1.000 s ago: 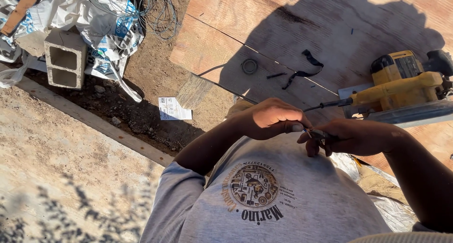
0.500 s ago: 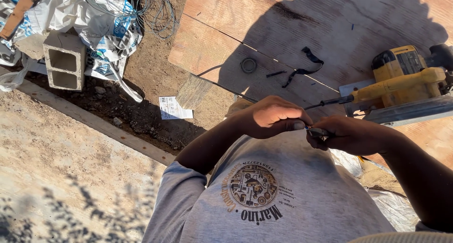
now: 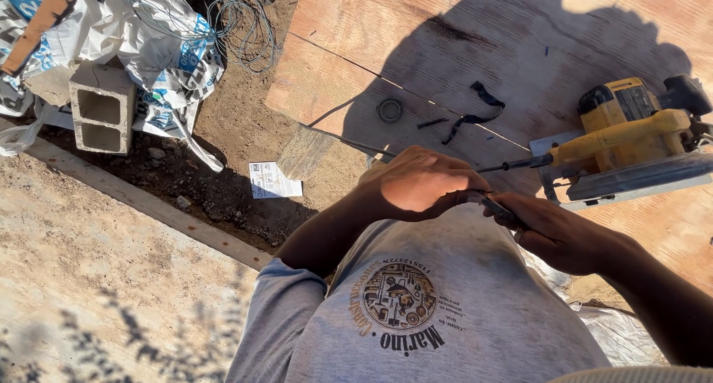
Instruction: Repairing a damaged electrical cord by stripping wire ends and applying electrical tape.
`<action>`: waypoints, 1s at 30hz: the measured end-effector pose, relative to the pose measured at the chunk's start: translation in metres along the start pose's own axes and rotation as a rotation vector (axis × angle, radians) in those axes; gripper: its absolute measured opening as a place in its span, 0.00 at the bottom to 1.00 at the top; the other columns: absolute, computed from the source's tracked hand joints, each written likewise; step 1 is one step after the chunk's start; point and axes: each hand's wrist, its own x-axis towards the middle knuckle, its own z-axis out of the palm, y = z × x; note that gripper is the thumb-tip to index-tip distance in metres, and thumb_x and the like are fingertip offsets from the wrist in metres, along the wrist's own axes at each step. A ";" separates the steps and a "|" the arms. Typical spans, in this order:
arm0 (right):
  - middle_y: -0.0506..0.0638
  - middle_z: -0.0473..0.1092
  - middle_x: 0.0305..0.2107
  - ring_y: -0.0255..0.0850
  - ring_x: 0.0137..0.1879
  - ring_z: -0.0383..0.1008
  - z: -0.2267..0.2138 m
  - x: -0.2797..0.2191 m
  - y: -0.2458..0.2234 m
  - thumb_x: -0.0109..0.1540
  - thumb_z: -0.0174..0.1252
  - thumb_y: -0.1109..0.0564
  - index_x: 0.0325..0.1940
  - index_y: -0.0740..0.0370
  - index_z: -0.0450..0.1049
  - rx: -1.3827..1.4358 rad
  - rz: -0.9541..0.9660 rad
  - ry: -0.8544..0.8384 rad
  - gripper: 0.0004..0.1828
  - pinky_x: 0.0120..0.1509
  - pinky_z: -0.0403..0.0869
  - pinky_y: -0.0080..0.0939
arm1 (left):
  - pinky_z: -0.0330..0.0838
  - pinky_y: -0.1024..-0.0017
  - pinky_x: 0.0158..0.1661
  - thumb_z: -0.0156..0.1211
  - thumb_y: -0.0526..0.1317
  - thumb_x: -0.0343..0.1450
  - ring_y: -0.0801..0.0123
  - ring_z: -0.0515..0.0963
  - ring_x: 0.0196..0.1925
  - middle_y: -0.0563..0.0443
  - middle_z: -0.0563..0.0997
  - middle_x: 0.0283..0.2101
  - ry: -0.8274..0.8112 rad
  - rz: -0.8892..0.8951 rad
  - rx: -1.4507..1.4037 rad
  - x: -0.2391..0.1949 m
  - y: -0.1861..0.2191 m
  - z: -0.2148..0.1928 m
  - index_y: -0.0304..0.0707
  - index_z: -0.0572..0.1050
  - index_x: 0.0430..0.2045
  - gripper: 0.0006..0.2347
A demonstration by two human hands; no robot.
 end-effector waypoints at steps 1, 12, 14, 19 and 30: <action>0.45 0.72 0.33 0.39 0.37 0.69 -0.001 -0.004 -0.002 0.60 0.43 0.53 0.59 0.51 0.70 -0.001 0.001 0.003 0.23 0.45 0.71 0.43 | 0.70 0.62 0.27 0.57 0.29 0.68 0.64 0.85 0.42 0.63 0.84 0.46 -0.001 0.003 0.001 0.000 0.001 -0.003 0.56 0.73 0.55 0.21; 0.46 0.77 0.38 0.43 0.39 0.77 0.007 -0.012 -0.027 0.55 0.56 0.58 0.70 0.47 0.66 -0.362 0.168 0.319 0.37 0.42 0.75 0.48 | 0.73 0.63 0.30 0.57 0.29 0.69 0.62 0.86 0.43 0.60 0.84 0.50 -0.116 -0.063 0.067 0.003 0.001 -0.003 0.57 0.73 0.56 0.22; 0.45 0.76 0.34 0.41 0.36 0.76 0.017 -0.011 -0.031 0.55 0.56 0.57 0.66 0.52 0.73 -0.745 0.050 0.552 0.32 0.39 0.75 0.43 | 0.75 0.60 0.32 0.54 0.33 0.72 0.61 0.86 0.43 0.60 0.85 0.51 -0.075 -0.125 0.075 0.003 -0.003 0.011 0.54 0.73 0.56 0.17; 0.49 0.74 0.38 0.45 0.39 0.73 0.025 -0.004 -0.020 0.49 0.58 0.62 0.65 0.57 0.73 -0.930 -0.039 0.756 0.37 0.46 0.74 0.47 | 0.78 0.59 0.36 0.52 0.41 0.77 0.62 0.87 0.48 0.59 0.85 0.52 0.061 -0.179 0.016 -0.001 0.003 0.013 0.49 0.73 0.54 0.12; 0.63 0.78 0.54 0.48 0.57 0.79 -0.001 0.012 0.018 0.65 0.53 0.60 0.73 0.69 0.63 0.921 -0.272 -0.214 0.30 0.52 0.76 0.47 | 0.72 0.72 0.38 0.57 0.29 0.77 0.66 0.82 0.37 0.56 0.81 0.37 0.179 0.018 -0.356 -0.001 0.007 0.001 0.47 0.75 0.49 0.10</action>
